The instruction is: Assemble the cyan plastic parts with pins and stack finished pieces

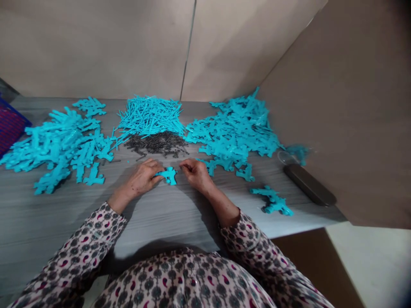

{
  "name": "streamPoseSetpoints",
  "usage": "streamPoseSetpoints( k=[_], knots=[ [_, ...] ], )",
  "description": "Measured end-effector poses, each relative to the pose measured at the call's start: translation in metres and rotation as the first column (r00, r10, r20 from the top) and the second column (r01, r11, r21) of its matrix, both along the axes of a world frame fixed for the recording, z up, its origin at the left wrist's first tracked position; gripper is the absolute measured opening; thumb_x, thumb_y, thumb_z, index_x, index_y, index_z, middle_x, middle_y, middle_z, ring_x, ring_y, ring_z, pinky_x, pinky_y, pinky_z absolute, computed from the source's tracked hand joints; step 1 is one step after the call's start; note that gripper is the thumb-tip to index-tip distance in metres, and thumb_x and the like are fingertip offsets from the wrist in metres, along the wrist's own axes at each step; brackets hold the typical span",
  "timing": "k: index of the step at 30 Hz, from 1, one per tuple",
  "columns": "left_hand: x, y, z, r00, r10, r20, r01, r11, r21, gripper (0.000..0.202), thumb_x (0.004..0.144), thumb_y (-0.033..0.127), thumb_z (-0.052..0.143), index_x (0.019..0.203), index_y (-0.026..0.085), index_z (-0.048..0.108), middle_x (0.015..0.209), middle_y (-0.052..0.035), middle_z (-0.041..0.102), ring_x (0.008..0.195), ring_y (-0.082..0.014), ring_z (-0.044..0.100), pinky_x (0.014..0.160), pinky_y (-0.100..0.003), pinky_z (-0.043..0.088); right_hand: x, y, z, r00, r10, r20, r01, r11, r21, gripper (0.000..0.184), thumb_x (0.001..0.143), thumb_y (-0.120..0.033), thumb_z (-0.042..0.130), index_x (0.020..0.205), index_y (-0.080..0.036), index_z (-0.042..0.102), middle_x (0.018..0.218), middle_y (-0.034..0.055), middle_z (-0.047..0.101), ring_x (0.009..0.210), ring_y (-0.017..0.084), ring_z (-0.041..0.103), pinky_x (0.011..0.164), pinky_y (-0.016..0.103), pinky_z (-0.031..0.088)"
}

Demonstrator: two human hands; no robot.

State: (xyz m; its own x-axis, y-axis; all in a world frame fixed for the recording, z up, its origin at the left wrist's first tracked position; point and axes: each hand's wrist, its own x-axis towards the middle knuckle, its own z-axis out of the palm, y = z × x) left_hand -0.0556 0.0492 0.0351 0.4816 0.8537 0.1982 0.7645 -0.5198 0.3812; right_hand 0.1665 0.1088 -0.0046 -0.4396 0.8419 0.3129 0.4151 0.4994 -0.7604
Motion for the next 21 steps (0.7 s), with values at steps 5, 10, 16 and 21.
streamPoseSetpoints(
  k=[5, 10, 16, 21],
  knots=[
    [-0.0007, 0.0005, -0.0043, 1.000, 0.013, 0.019, -0.014, 0.999, 0.030, 0.018, 0.092, 0.023, 0.057, 0.103, 0.017, 0.069, 0.099, -0.0091, 0.070, 0.095, -0.0231, 0.062, 0.086, -0.038, 0.050, 0.0000, 0.0000, -0.0002, 1.000, 0.017, 0.020, -0.017, 1.000, 0.009, 0.018, 0.080, -0.008, 0.053, 0.075, -0.017, 0.068, 0.073, 0.0029, 0.066, 0.068, 0.015, 0.060, 0.063, 0.024, 0.042],
    [-0.0014, 0.0003, -0.0039, 1.000, 0.028, 0.013, -0.029, 0.999, 0.046, 0.017, 0.092, 0.023, 0.059, 0.102, 0.017, 0.070, 0.096, -0.0089, 0.070, 0.093, -0.0230, 0.062, 0.085, -0.037, 0.050, -0.0002, -0.0004, -0.0007, 1.000, 0.007, 0.025, -0.007, 1.000, 0.004, 0.018, 0.081, -0.008, 0.054, 0.076, -0.017, 0.068, 0.075, 0.0035, 0.067, 0.071, 0.016, 0.062, 0.065, 0.024, 0.043],
    [-0.0027, 0.0005, -0.0051, 0.999, 0.033, 0.025, -0.034, 0.999, 0.041, 0.018, 0.091, 0.023, 0.059, 0.104, 0.018, 0.070, 0.095, -0.0087, 0.070, 0.093, -0.0230, 0.062, 0.085, -0.037, 0.051, -0.0002, -0.0010, -0.0004, 0.999, 0.009, 0.032, -0.008, 1.000, -0.004, 0.018, 0.081, -0.008, 0.054, 0.077, -0.017, 0.069, 0.075, 0.0033, 0.067, 0.072, 0.016, 0.062, 0.066, 0.024, 0.044],
    [-0.0019, -0.0008, -0.0042, 0.999, 0.029, 0.040, -0.030, 0.999, 0.030, 0.019, 0.091, 0.025, 0.059, 0.103, 0.016, 0.070, 0.097, -0.0097, 0.070, 0.094, -0.0235, 0.062, 0.085, -0.037, 0.051, -0.0005, -0.0010, -0.0004, 0.999, 0.004, 0.038, -0.004, 1.000, -0.008, 0.017, 0.080, -0.009, 0.054, 0.077, -0.017, 0.069, 0.075, 0.0037, 0.067, 0.071, 0.016, 0.061, 0.065, 0.025, 0.044]
  ],
)
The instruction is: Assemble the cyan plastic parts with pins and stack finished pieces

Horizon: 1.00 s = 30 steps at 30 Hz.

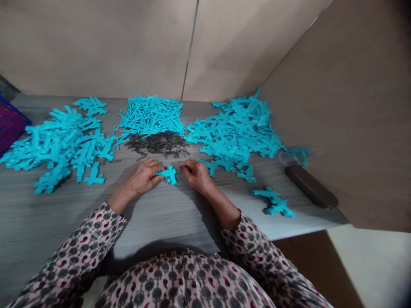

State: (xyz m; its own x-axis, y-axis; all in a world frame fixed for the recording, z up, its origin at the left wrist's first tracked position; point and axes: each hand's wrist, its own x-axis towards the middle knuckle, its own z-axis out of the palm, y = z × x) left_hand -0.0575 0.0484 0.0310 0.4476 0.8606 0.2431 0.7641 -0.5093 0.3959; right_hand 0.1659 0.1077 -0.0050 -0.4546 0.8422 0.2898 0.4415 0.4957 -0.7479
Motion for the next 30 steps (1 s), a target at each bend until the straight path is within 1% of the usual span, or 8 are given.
streamPoseSetpoints(
  k=[7, 15, 20, 25, 30],
  knots=[
    [0.001, -0.001, 0.003, 0.999, 0.010, -0.030, -0.011, 0.999, -0.034, 0.020, 0.090, 0.022, 0.058, 0.107, 0.018, 0.069, 0.099, -0.0088, 0.070, 0.098, -0.0237, 0.062, 0.087, -0.038, 0.051, 0.000, 0.000, 0.000, 1.000, 0.000, 0.009, 0.000, 1.000, -0.002, 0.018, 0.080, -0.009, 0.053, 0.076, -0.017, 0.069, 0.073, 0.0027, 0.067, 0.069, 0.015, 0.060, 0.064, 0.025, 0.043],
    [0.000, -0.001, 0.009, 0.998, 0.008, -0.065, -0.013, 0.997, -0.081, 0.022, 0.088, 0.020, 0.060, 0.109, 0.016, 0.068, 0.100, -0.0098, 0.069, 0.099, -0.0249, 0.062, 0.091, -0.040, 0.050, 0.001, -0.001, 0.002, 1.000, 0.014, -0.002, -0.014, 1.000, 0.001, 0.017, 0.079, -0.008, 0.054, 0.075, -0.015, 0.069, 0.074, 0.0038, 0.066, 0.070, 0.016, 0.061, 0.064, 0.025, 0.042],
    [0.000, -0.001, 0.011, 0.997, 0.006, -0.077, -0.014, 0.994, -0.105, 0.023, 0.088, 0.018, 0.059, 0.109, 0.018, 0.069, 0.099, -0.0087, 0.068, 0.101, -0.0248, 0.061, 0.092, -0.040, 0.049, 0.001, -0.002, 0.003, 0.999, 0.033, -0.028, -0.034, 0.999, -0.019, 0.017, 0.079, -0.009, 0.056, 0.083, -0.016, 0.071, 0.075, 0.0019, 0.065, 0.067, 0.014, 0.057, 0.062, 0.023, 0.042],
    [-0.002, 0.000, 0.008, 0.997, 0.008, -0.078, -0.015, 0.996, -0.091, 0.024, 0.090, 0.020, 0.058, 0.111, 0.020, 0.069, 0.096, -0.0075, 0.067, 0.098, -0.0239, 0.061, 0.089, -0.038, 0.049, 0.002, -0.002, 0.006, 0.997, 0.078, -0.026, -0.079, 0.997, -0.021, 0.018, 0.076, -0.007, 0.060, 0.086, -0.017, 0.072, 0.077, 0.0009, 0.063, 0.066, 0.013, 0.055, 0.063, 0.023, 0.042],
    [-0.003, 0.001, 0.003, 0.998, 0.018, -0.062, -0.023, 0.996, -0.083, 0.023, 0.088, 0.017, 0.058, 0.108, 0.021, 0.070, 0.093, -0.0062, 0.066, 0.096, -0.0228, 0.060, 0.088, -0.037, 0.049, 0.005, -0.002, 0.013, 0.989, 0.148, 0.026, -0.148, 0.989, -0.013, 0.025, 0.074, -0.004, 0.060, 0.091, -0.018, 0.072, 0.085, 0.0020, 0.066, 0.073, 0.014, 0.058, 0.068, 0.024, 0.044]
  ],
)
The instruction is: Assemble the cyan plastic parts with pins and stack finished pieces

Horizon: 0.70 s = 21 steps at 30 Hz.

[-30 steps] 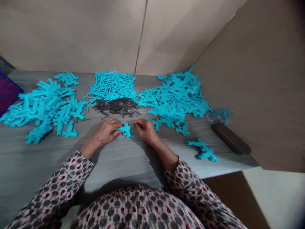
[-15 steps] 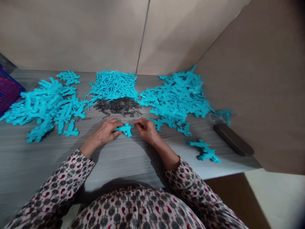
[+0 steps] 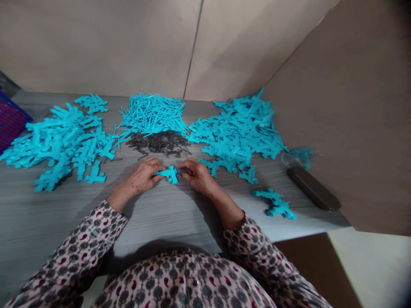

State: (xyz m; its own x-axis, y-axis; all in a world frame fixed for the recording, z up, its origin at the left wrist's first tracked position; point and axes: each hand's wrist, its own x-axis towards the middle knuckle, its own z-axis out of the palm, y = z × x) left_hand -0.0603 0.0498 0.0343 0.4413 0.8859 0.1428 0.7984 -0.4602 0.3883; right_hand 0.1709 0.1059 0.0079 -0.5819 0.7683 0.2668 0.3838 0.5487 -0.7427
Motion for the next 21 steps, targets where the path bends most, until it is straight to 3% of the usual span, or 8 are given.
streamPoseSetpoints(
  k=[10, 21],
  knots=[
    [-0.004, 0.004, -0.006, 0.997, -0.010, 0.078, 0.012, 0.999, -0.036, 0.025, 0.088, 0.018, 0.059, 0.109, 0.023, 0.072, 0.092, -0.0059, 0.067, 0.091, -0.0207, 0.062, 0.085, -0.034, 0.048, 0.003, -0.002, 0.006, 0.991, 0.114, 0.074, -0.114, 0.993, -0.007, 0.036, 0.076, -0.009, 0.064, 0.110, -0.020, 0.069, 0.108, 0.0059, 0.070, 0.092, 0.019, 0.065, 0.078, 0.028, 0.049],
    [-0.002, 0.005, -0.004, 0.994, 0.017, 0.107, -0.011, 0.998, -0.057, 0.021, 0.085, 0.017, 0.060, 0.101, 0.022, 0.074, 0.084, -0.0044, 0.066, 0.083, -0.0193, 0.062, 0.077, -0.030, 0.048, 0.002, -0.005, 0.012, 0.985, 0.138, 0.105, -0.142, 0.989, 0.033, 0.038, 0.077, -0.018, 0.073, 0.114, -0.022, 0.068, 0.115, 0.0082, 0.070, 0.108, 0.024, 0.065, 0.093, 0.035, 0.050]
  ],
)
